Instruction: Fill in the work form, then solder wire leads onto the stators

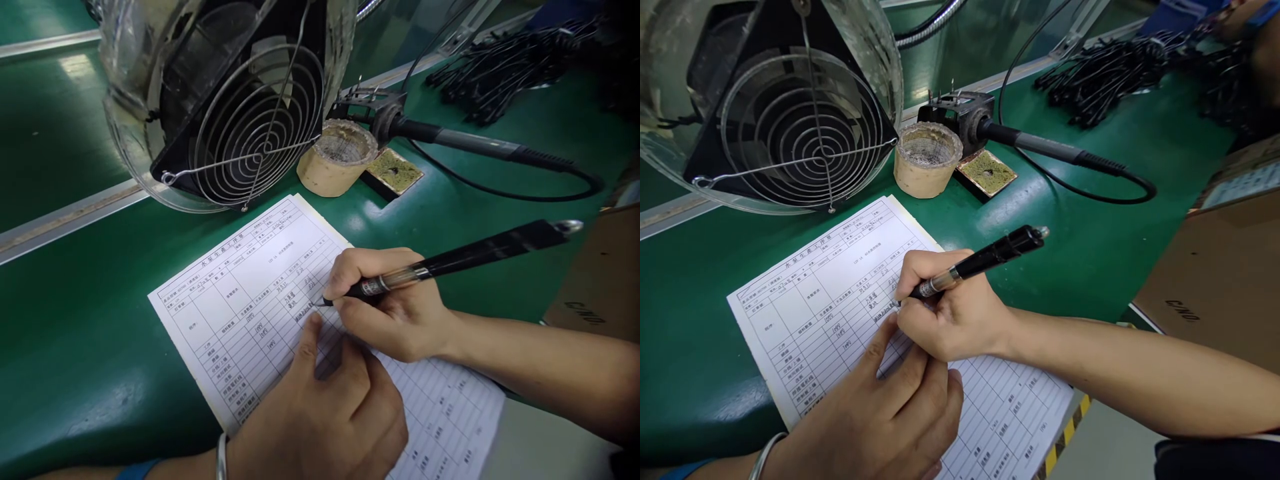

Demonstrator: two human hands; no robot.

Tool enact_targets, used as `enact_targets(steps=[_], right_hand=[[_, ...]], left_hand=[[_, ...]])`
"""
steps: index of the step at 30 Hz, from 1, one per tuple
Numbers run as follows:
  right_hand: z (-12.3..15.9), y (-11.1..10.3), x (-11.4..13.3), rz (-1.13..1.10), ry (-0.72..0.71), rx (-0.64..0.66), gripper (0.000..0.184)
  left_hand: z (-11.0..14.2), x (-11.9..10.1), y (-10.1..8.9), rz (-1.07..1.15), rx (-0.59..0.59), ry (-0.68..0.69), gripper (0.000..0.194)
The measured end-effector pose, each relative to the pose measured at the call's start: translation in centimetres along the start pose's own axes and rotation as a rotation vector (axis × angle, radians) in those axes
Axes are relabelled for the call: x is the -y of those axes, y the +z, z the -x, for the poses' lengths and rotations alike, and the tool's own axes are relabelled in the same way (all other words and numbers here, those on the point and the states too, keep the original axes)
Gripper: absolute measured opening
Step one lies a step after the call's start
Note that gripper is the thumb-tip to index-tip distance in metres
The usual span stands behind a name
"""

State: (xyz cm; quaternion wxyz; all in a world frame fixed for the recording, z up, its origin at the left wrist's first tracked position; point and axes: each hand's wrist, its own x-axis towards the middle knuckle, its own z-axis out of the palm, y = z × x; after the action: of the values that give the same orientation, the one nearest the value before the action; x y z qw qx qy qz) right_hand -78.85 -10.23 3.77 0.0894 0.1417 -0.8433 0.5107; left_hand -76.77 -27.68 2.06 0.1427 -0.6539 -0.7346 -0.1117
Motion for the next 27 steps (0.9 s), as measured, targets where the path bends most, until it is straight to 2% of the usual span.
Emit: enact_targets(steps=[14, 27], right_hand=[[-0.05, -0.01, -0.15, -0.013, 0.013, -0.030, 0.013], [-0.09, -0.10, -0.09, -0.019, 0.011, -0.002, 0.013]], left_hand=[[0.10, 0.05, 0.08, 0.013, 0.006, 0.020, 0.036], [0.04, 0.02, 0.06, 0.014, 0.002, 0.011, 0.034]])
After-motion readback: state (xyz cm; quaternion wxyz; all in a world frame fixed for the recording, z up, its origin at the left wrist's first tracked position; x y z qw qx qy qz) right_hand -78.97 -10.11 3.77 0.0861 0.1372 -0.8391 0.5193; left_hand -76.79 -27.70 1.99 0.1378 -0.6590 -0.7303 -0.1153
